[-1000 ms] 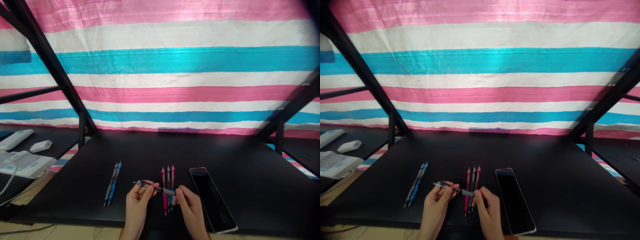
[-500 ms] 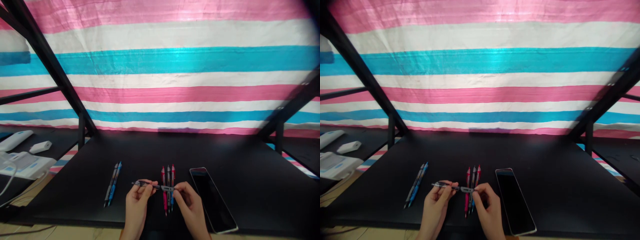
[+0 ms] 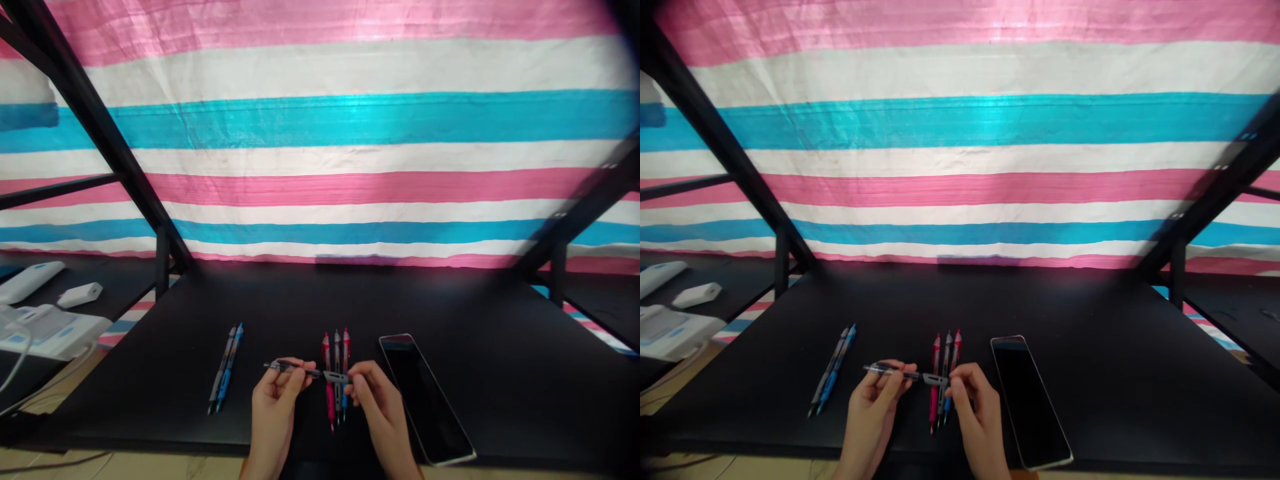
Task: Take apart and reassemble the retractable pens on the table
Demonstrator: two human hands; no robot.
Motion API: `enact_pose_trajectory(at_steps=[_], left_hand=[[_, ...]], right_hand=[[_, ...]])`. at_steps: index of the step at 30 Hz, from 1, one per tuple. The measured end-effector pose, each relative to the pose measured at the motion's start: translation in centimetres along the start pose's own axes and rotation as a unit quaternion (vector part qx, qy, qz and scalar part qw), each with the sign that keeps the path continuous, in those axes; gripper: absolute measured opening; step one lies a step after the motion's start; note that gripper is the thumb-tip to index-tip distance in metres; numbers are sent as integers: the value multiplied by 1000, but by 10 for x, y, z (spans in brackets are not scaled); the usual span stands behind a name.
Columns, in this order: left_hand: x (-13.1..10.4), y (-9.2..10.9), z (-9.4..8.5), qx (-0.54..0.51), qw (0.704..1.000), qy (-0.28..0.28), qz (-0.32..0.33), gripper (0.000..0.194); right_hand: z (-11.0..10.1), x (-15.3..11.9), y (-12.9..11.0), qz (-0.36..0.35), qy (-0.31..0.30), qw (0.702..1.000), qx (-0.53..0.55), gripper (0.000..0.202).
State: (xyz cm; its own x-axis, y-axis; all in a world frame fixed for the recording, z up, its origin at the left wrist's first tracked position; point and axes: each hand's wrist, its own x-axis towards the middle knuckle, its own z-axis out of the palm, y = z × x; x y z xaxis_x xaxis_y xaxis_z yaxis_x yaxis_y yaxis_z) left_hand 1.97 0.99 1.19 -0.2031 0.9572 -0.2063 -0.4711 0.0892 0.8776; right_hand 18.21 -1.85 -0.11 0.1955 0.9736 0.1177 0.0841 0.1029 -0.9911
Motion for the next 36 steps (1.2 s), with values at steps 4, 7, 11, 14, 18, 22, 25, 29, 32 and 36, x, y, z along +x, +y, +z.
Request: enact_pose_trajectory(at_steps=[4, 7, 11, 14, 18, 22, 25, 29, 32, 36], left_hand=[[0, 0, -1, 4, 1000, -3, -1, 39], [0, 0, -1, -3, 1000, -2, 1, 40], [0, 0, 0, 1, 1000, 0, -1, 40], [-1, 0, 0, -2, 1000, 1, -1, 40], [0, 0, 0, -7, 1000, 2, -1, 40], [0, 0, 0, -11, 1000, 1, 2, 39], [0, 1, 1, -14, 1000, 2, 3, 39], [0, 1, 1, -13, 1000, -1, 4, 39], [0, 1, 1, -21, 1000, -1, 8, 39], [-1, 0, 0, -40, 999, 4, 19, 36]], right_hand=[[0, 0, -1, -7, -9, 1000, -27, 38], [-1, 0, -1, -12, -3, 1000, -6, 29], [0, 0, -1, -11, -8, 999, -30, 34], [1, 0, -3, -22, 0, 999, -32, 29], [0, 0, -4, -24, -11, 999, -28, 29], [0, 1, -5, -23, -9, 999, -30, 31], [0, 1, -6, -20, -14, 1000, -16, 28], [0, 2, -5, -5, -25, 1000, -14, 31], [-2, 0, 3, 14, 14, 999, 30, 25], [-7, -3, 16, 31, 65, 991, 116, 21]])
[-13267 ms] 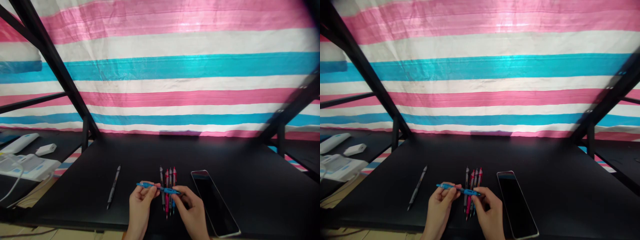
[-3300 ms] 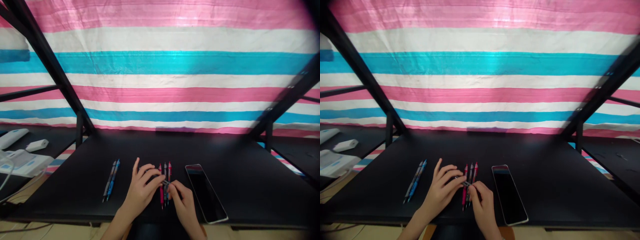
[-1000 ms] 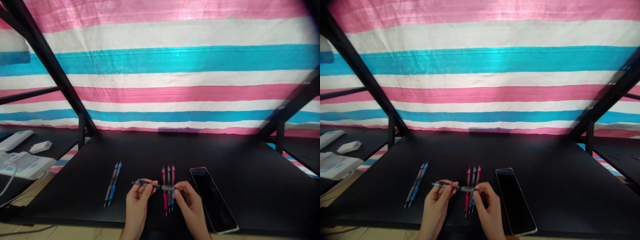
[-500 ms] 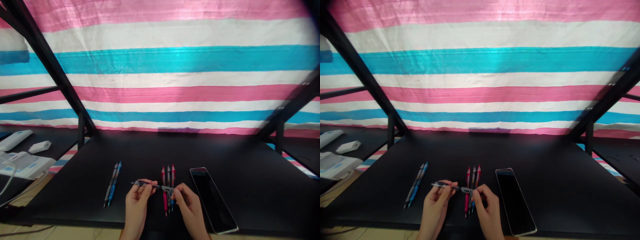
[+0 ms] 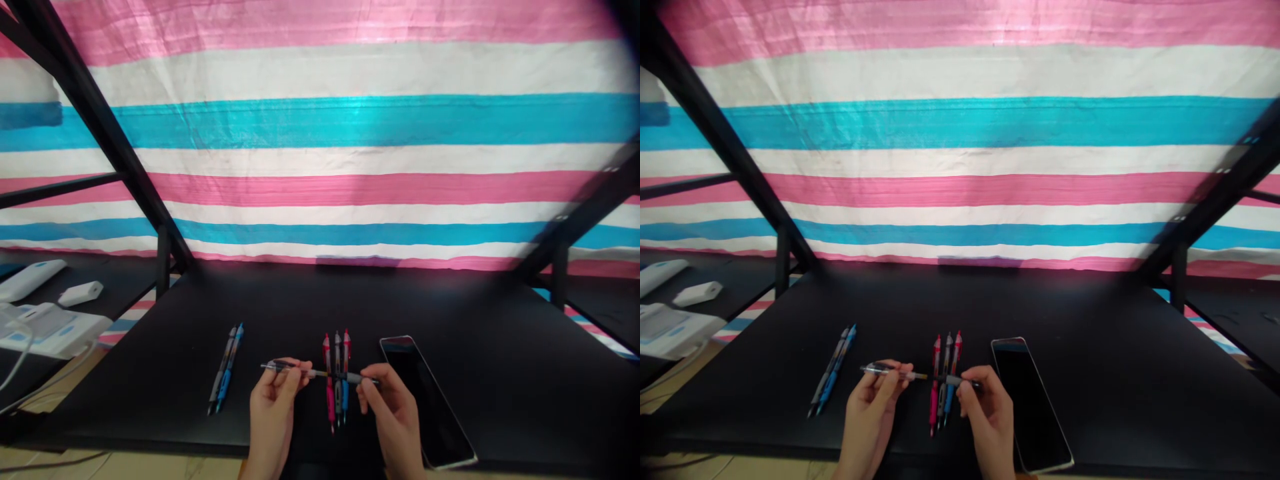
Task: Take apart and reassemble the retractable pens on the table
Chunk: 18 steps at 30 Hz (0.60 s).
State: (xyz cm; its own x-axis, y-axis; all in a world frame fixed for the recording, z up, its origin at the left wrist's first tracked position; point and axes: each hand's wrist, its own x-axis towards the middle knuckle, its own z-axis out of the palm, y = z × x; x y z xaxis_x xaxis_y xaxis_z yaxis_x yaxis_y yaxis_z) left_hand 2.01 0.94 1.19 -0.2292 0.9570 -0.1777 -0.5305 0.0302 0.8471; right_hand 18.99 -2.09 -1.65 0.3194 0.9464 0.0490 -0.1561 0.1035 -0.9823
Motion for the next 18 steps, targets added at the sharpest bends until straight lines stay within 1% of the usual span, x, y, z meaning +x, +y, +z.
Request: enact_pose_trajectory(at_steps=[3, 6, 18], left_hand=[[0, -2, -1, -17, 1000, 6, 14, 34], [2, -4, -3, -33, 999, 16, 22, 32], [2, -4, -4, -40, 999, -1, 8, 30]], right_hand=[[-3, 0, 4, -14, 16, 998, 61, 18], [-3, 0, 4, -20, 22, 995, 93, 18], [-3, -1, 5, -27, 21, 994, 105, 15]])
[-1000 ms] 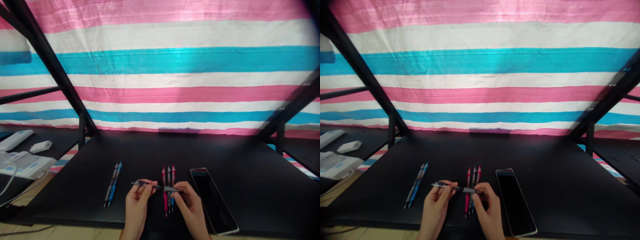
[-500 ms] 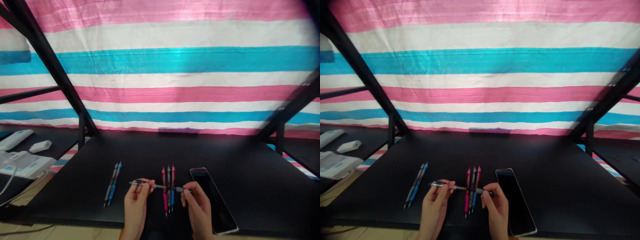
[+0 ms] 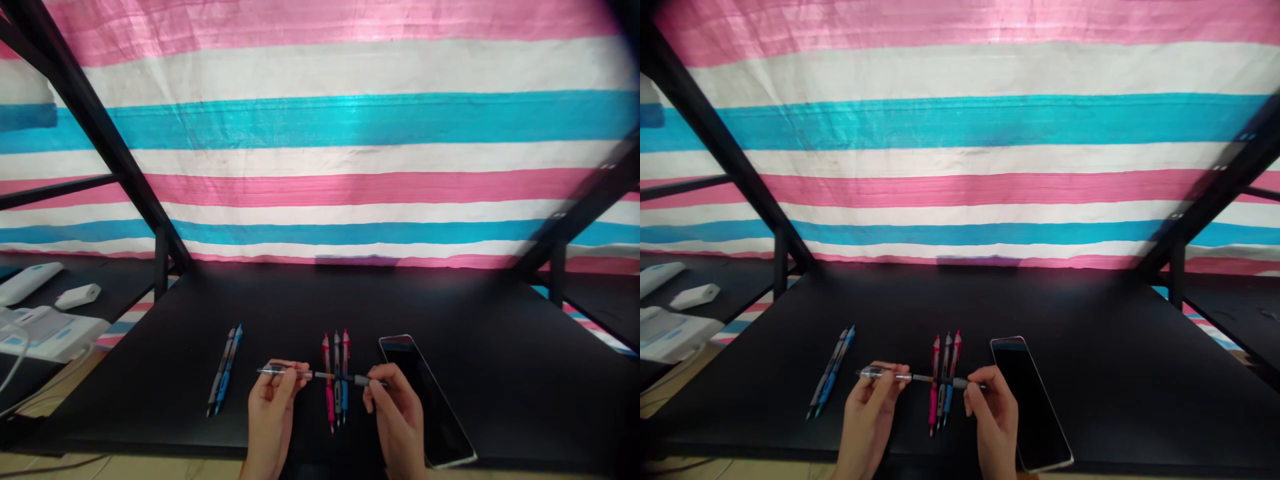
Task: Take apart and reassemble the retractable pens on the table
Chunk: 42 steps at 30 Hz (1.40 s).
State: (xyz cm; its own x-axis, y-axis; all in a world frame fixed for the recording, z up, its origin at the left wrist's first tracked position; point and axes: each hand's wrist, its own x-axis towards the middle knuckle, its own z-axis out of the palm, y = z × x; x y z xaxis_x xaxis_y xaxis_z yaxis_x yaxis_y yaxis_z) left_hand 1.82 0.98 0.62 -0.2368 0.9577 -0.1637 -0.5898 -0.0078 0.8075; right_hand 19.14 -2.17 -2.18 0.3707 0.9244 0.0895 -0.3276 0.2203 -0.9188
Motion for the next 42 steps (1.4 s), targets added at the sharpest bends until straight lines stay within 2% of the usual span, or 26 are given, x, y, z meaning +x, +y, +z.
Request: enact_pose_trajectory(at_steps=[8, 13, 16, 20, 22, 25, 29, 34, 37, 40, 42], left_hand=[[1, 2, 2, 1, 1000, 0, -7, 32], [-1, 2, 2, 9, 1000, -23, -1, 26], [-3, 3, 3, 30, 999, -44, -3, 24], [-4, 6, 5, 70, 995, -70, -19, 27], [-3, 7, 6, 72, 995, -69, -27, 29], [-3, 7, 8, 71, 995, -63, -34, 30], [-3, 6, 7, 83, 994, -62, -27, 30], [-3, 4, 3, 127, 986, -102, -25, 25], [-2, 4, 2, 120, 987, -101, -27, 26], [-3, 5, 4, 110, 989, -93, -27, 27], [-3, 5, 5, 104, 991, -80, -20, 28]], right_hand=[[0, 1, 1, -9, -7, 1000, 2, 13], [0, 1, -1, -12, -2, 1000, -17, 14], [2, 0, -6, -25, -21, 997, -73, 15], [9, -1, -12, -56, -86, 977, -189, 12], [12, -1, -13, -74, -81, 970, -215, 11], [13, 0, -12, -87, -56, 970, -222, 8], [12, 0, -12, -99, -54, 969, -221, 4], [12, 0, -13, -100, -49, 968, -226, 7], [13, 1, -15, -86, -64, 962, -250, 14], [13, 2, -16, -82, -93, 958, -258, 32], [12, 1, -14, -81, -108, 961, -241, 17]])
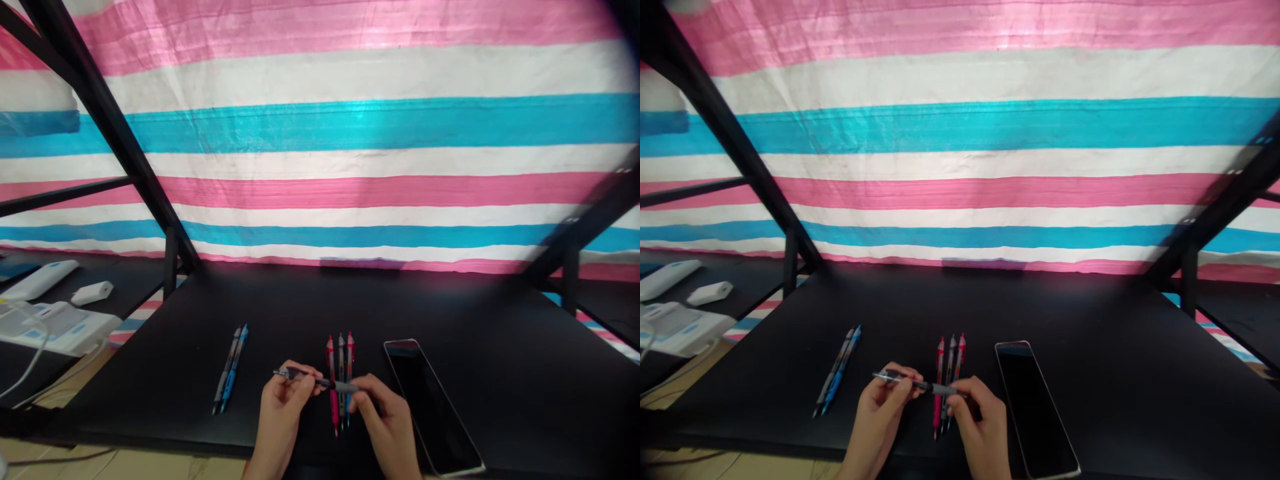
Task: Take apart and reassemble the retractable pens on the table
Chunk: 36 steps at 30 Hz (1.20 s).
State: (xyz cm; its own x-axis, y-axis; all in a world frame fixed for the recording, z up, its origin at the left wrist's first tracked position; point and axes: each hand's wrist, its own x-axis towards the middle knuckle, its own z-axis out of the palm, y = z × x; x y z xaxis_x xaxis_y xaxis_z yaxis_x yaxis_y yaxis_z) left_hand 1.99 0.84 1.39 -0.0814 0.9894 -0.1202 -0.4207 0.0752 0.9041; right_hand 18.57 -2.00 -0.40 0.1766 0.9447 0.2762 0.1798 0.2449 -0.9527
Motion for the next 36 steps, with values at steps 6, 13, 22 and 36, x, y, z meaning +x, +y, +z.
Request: enact_pose_trajectory(at_steps=[6, 13, 22, 36], left_hand=[[1, 2, 2, -32, 999, 32, -4, 30], [0, 2, 2, -21, 999, 33, 2, 29], [0, 6, 6, -15, 999, 49, 7, 33], [0, 4, 4, -16, 999, 49, 12, 34]], right_hand=[[2, -4, 8, -19, 28, 999, 14, 24], [3, -1, -2, 8, 30, 1000, -3, 18], [1, -1, 0, 4, 2, 1000, 5, 21], [5, -1, -3, 10, 23, 1000, -2, 21]])
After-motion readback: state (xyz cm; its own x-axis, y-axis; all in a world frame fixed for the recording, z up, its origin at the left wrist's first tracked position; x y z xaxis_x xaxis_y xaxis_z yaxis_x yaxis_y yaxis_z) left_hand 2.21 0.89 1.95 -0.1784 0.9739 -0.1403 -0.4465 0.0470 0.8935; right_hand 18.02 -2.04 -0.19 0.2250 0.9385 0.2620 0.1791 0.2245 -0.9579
